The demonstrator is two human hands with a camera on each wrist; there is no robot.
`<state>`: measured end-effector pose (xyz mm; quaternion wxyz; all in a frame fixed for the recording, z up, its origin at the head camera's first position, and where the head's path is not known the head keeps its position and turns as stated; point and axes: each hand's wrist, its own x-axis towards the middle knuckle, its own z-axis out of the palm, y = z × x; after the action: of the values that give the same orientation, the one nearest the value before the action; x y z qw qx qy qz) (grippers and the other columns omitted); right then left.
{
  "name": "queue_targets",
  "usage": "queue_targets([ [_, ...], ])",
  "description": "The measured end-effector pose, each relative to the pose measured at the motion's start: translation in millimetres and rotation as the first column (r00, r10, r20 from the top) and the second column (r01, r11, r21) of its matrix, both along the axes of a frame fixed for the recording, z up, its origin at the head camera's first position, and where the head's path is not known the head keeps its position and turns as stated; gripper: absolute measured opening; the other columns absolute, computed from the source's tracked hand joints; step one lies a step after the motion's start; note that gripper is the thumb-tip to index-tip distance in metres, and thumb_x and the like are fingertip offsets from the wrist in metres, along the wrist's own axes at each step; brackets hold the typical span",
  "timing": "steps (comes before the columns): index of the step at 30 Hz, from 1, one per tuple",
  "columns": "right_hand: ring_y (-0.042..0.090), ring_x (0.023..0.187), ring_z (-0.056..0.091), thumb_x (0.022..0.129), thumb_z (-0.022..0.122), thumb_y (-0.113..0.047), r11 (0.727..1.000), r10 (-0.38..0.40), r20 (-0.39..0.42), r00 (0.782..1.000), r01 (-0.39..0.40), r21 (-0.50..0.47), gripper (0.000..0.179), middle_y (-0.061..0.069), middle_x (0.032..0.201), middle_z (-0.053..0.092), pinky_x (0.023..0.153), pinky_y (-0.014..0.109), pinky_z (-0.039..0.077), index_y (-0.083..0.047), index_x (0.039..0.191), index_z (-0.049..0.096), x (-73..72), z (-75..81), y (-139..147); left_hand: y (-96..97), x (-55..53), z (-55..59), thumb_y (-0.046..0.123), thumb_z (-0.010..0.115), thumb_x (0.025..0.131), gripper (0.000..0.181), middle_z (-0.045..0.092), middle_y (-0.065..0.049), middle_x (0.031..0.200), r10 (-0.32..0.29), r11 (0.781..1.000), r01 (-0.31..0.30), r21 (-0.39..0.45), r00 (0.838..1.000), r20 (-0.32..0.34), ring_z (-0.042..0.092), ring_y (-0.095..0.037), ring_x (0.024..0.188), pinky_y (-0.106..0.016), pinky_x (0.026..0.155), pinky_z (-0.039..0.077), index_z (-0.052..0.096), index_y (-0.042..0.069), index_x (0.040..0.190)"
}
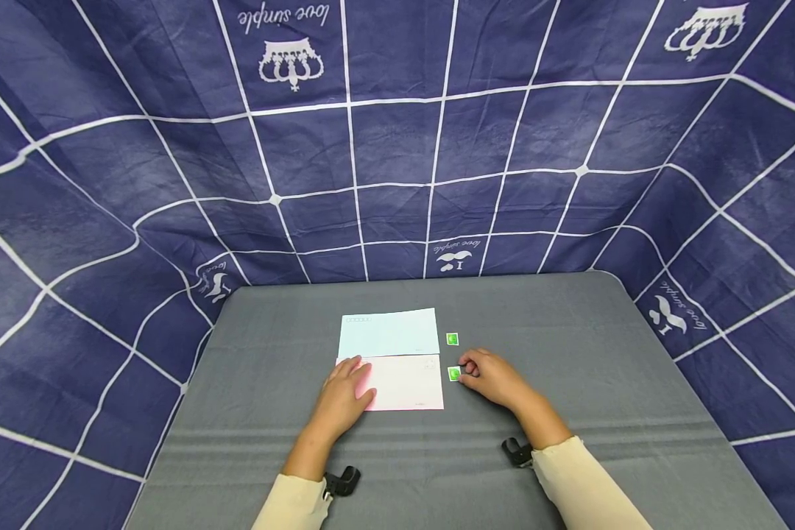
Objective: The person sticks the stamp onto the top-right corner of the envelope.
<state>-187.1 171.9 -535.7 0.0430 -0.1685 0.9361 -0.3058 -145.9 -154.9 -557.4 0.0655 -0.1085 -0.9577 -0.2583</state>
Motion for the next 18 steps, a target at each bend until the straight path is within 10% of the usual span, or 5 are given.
queue_targets([
  [18,0.010,0.071,0.046,0.086,0.077,-0.014,0.998,-0.041,-0.017,0.999,0.041,0.038,0.017,-0.001,0.079,0.052,0.066,0.026,0.038,-0.010,0.090,0.061,-6.1,-6.2,-9.3,1.8,0.0,0.2,0.032,0.076,0.087,0.057,0.052,-0.021,0.149,-0.012,0.999,0.013,-0.039,1.000,0.028,0.044,-0.043,0.141,-0.062,0.113,0.038,0.064,0.006,0.136],
])
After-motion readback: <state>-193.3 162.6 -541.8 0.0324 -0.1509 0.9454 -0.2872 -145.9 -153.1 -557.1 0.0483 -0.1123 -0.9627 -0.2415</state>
